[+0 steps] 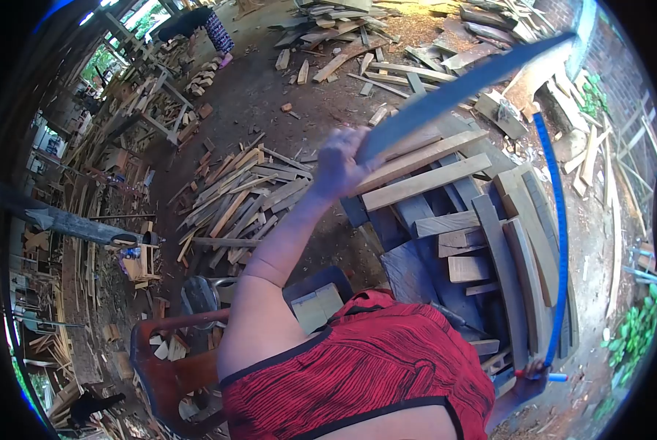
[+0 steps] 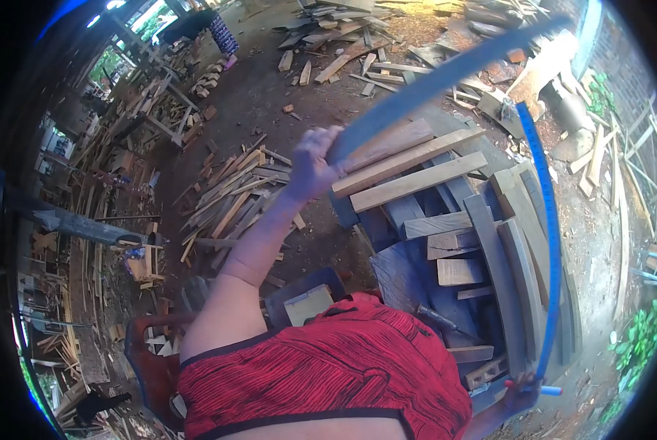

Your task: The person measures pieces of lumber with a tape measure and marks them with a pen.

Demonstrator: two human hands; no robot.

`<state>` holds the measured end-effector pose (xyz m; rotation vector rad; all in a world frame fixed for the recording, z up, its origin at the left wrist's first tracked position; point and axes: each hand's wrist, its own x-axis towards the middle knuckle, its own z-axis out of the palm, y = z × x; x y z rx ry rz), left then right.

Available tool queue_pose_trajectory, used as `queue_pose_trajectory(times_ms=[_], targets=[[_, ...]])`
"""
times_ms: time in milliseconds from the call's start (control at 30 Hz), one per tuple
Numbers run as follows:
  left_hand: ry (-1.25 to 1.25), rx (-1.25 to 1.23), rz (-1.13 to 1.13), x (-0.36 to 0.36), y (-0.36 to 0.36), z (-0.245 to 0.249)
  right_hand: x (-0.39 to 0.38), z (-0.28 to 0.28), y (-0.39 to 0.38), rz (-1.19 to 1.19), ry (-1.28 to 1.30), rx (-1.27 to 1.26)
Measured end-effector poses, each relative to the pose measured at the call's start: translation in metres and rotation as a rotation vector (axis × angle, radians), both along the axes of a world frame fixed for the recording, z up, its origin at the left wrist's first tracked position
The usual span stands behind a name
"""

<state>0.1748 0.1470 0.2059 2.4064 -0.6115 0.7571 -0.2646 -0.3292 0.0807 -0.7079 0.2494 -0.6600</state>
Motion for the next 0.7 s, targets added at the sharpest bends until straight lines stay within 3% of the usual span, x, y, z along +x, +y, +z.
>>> queue_pose_trajectory(times_ms=[67, 133, 233, 367, 467, 533, 700], targets=[[-0.138, 0.015, -0.264, -0.011, -0.015, -0.012, -0.008, 0.018, -0.005, -0.013, -0.029, -0.128], [-0.047, 0.151, -0.382, -0.031, -0.038, -0.017, -0.014, 0.03, 0.002, -0.056, -0.011, -0.12], [0.008, 0.281, -0.656, -0.048, -0.072, -0.068, -0.023, 0.035, 0.014, -0.043, -0.019, -0.145], [0.08, 0.451, -0.934, -0.08, -0.111, -0.11, -0.055, 0.004, 0.018, -0.054, 0.109, -0.05], [0.08, 0.483, -1.064, -0.088, -0.137, -0.14, -0.092, -0.015, 0.021, -0.204, 0.338, 0.025], [0.092, 0.545, -1.106, -0.091, -0.152, -0.155, -0.088, -0.004, 0.043, -0.296, 0.323, 0.1], [0.093, 0.546, -1.142, -0.094, -0.171, -0.17, -0.098, -0.014, 0.055, -0.137, 0.283, 0.043]])
